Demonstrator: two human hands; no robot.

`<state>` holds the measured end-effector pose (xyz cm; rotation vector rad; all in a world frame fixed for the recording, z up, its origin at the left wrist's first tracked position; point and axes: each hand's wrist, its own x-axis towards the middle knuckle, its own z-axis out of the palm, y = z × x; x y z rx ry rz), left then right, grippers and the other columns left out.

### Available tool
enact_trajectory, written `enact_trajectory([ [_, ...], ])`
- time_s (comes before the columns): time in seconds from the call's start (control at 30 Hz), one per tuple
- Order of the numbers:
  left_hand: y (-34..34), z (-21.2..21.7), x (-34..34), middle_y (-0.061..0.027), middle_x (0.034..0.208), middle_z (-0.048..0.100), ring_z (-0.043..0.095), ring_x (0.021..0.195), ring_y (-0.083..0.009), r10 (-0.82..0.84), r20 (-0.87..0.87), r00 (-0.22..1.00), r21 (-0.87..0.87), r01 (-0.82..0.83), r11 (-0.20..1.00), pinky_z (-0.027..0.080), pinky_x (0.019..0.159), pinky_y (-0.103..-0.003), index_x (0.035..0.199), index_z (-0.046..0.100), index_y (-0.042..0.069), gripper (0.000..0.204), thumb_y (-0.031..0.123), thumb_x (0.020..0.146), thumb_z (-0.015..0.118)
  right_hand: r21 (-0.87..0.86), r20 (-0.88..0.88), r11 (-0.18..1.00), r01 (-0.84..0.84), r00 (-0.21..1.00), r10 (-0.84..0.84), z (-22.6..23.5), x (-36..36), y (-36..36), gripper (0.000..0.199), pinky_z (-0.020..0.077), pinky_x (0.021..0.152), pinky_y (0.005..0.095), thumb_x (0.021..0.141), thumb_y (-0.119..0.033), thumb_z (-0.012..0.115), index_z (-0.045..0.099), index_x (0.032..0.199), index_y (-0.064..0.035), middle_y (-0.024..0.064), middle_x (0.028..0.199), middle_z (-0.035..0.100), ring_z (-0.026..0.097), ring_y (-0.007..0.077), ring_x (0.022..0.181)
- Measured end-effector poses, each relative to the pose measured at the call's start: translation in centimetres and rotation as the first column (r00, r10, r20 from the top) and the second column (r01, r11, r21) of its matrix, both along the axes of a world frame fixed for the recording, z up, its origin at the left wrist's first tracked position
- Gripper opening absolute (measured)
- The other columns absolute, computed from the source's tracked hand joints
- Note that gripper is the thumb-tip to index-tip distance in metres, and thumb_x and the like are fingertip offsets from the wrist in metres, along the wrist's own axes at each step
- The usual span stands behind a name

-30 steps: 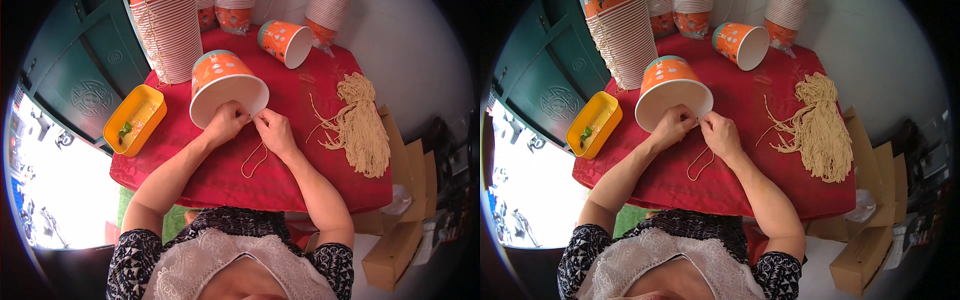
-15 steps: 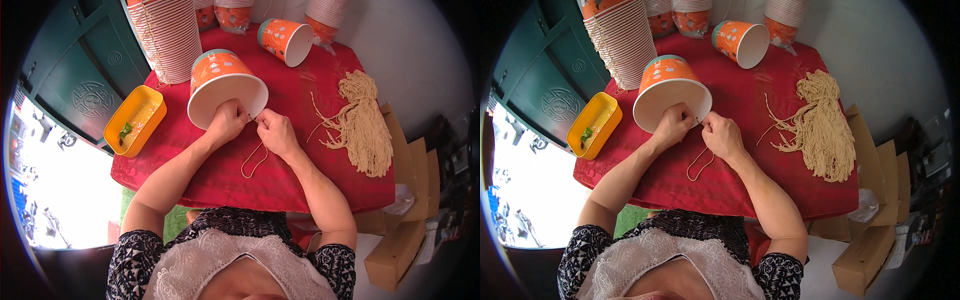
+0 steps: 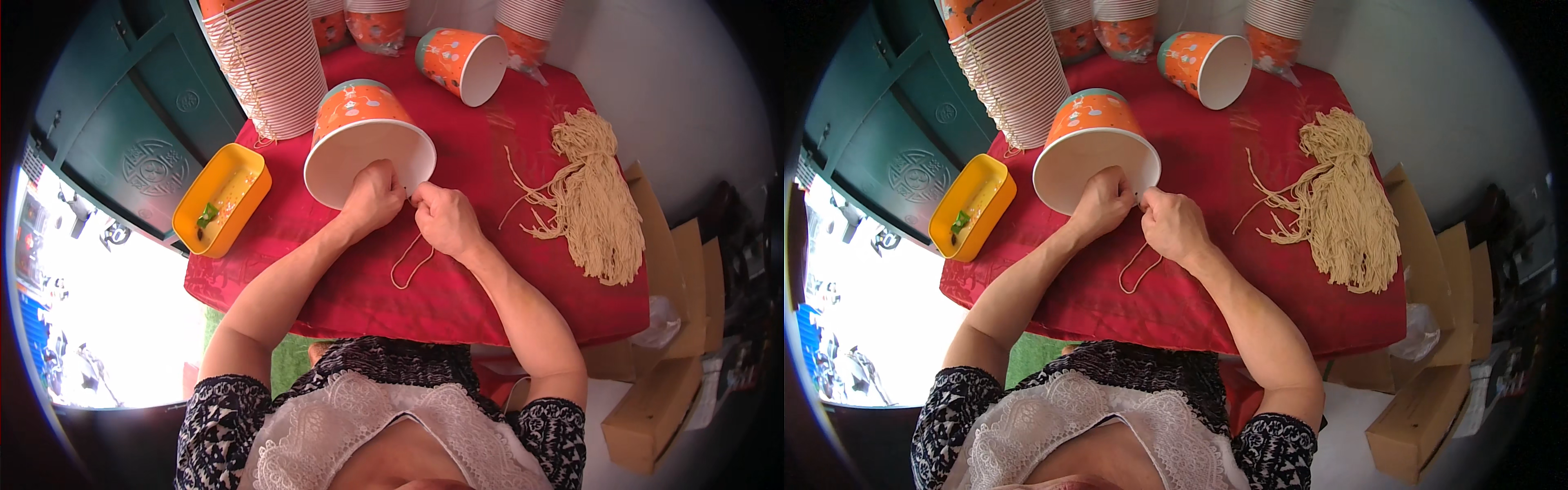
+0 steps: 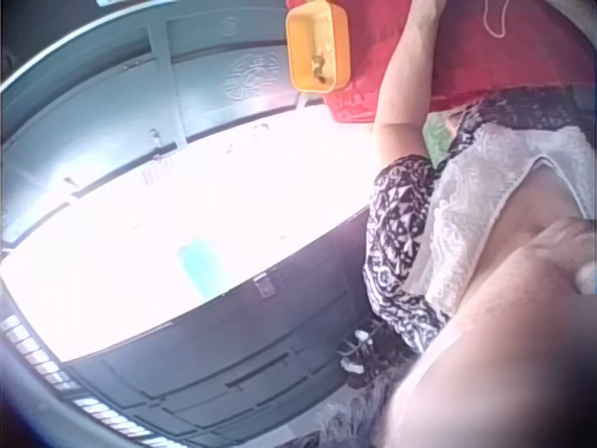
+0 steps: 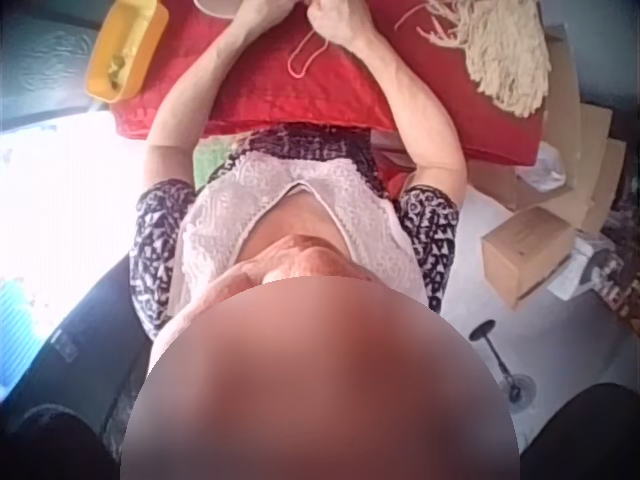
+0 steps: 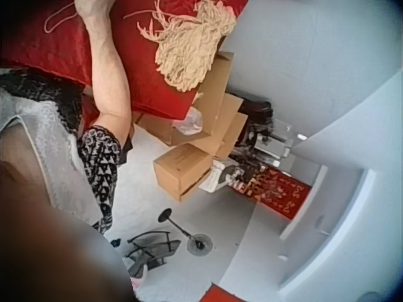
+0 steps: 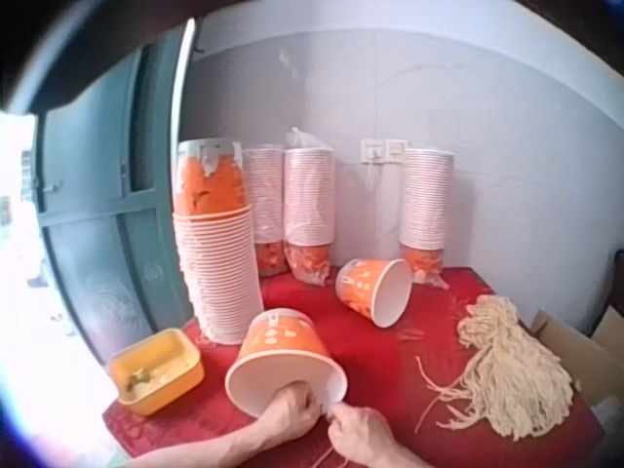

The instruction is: Attaching string handles to paper buckets for packaging.

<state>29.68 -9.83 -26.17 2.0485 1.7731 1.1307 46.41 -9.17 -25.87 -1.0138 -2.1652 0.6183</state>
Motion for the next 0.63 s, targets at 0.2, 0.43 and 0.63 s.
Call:
enact_trajectory([
  [0.2, 0.2, -0.3, 0.3, -0.0259, 0.067, 0.061, 0.064, 0.065, -0.0402, 0.019, 0.041, 0.999, 0.042, -0.021, 0.999, 0.050, 0.058, -0.047, 0.069, 0.061, -0.007, 0.014, 0.006, 0.072, 0.061, 0.039, 0.060, 0.999, -0.015, 0.998, 0.012, 0.5, 0.3, -0.1, 0.013, 0.0516, 0.068, 0.0493, 0.081, -0.008, 0.054, 0.065, 0.085, -0.0019, 0.0212, 0.077, 0.066, 0.065, 0.0405, 0.074],
  [0.43, -0.4, -0.1, 0.2, -0.0271, 0.068, 0.061, 0.064, 0.065, -0.0419, -0.053, 0.060, 0.997, 0.068, 0.049, 0.996, 0.051, 0.058, -0.046, 0.071, 0.061, -0.008, 0.014, 0.006, 0.073, 0.061, -0.109, 0.102, 0.955, 0.275, 0.959, -0.265, 1.3, 0.6, 1.6, 0.030, 0.0523, 0.066, 0.0470, 0.084, -0.030, 0.066, 0.067, 0.080, 0.0000, 0.0219, 0.076, 0.067, 0.066, 0.0400, 0.073],
  [0.63, -1.4, -0.6, -0.3, -0.0290, 0.086, 0.065, 0.066, 0.080, -0.0414, -0.120, 0.008, 0.993, 0.229, 0.115, 0.966, 0.052, 0.074, -0.046, 0.072, 0.065, -0.003, 0.011, 0.007, 0.075, 0.060, -0.100, -0.050, 0.969, 0.227, 0.971, -0.233, 1.0, -0.3, 2.4, 0.030, 0.0519, 0.065, 0.0467, 0.085, -0.030, 0.065, 0.068, 0.082, -0.0004, 0.0228, 0.075, 0.067, 0.066, 0.0424, 0.071],
])
